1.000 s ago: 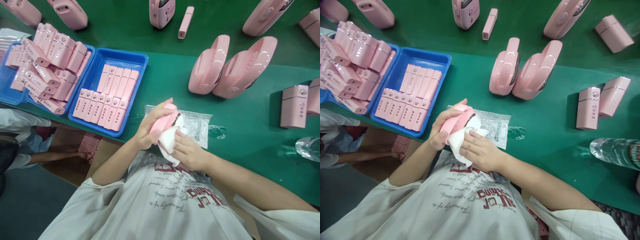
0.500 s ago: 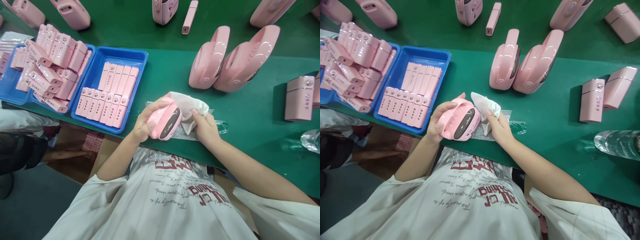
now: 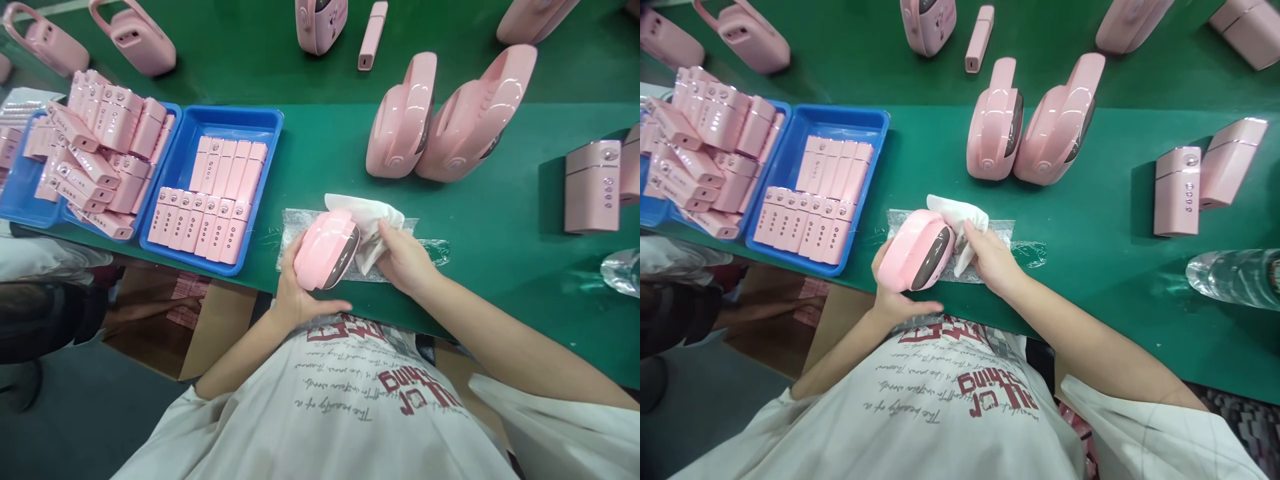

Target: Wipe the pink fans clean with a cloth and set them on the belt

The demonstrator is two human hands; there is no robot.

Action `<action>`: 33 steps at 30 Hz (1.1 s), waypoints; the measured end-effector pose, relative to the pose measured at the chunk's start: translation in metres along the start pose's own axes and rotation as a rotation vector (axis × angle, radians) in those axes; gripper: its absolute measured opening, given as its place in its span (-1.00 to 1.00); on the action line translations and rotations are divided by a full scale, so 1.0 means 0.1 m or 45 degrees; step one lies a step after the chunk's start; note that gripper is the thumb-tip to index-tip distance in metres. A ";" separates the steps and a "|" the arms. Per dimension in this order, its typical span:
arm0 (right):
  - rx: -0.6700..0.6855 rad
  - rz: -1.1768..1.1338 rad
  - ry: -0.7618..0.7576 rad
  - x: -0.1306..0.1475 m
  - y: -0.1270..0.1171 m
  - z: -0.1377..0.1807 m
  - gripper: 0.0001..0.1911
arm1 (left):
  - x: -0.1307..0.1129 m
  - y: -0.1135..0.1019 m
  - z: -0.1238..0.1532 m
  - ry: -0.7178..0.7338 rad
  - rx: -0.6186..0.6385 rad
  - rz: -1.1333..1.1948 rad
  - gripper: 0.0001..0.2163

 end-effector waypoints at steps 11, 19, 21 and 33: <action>-0.221 0.792 -1.001 0.45 -0.05 0.40 -0.50 | -0.40 0.05 -0.75 0.163 0.580 -0.510 -0.35; -0.372 1.401 -1.765 0.56 0.08 0.66 -0.57 | -0.48 0.29 -1.02 0.043 0.890 -0.692 -0.50; -0.459 1.308 -1.681 0.59 0.02 0.60 -0.55 | -0.48 0.31 -1.06 -0.019 0.898 -0.688 -0.41; -0.655 0.342 -0.841 0.57 -0.50 0.17 -0.52 | 0.01 0.12 -0.98 -0.675 0.360 0.297 -0.29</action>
Point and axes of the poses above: each hand's wrist, its own z-axis away from the middle knuckle, its own y-axis out of the palm, x = y × z, the point moved 5 cm from there along -z, towards the middle knuckle, and after that the axes turned 13 degrees about y, right-handed, at the moved point
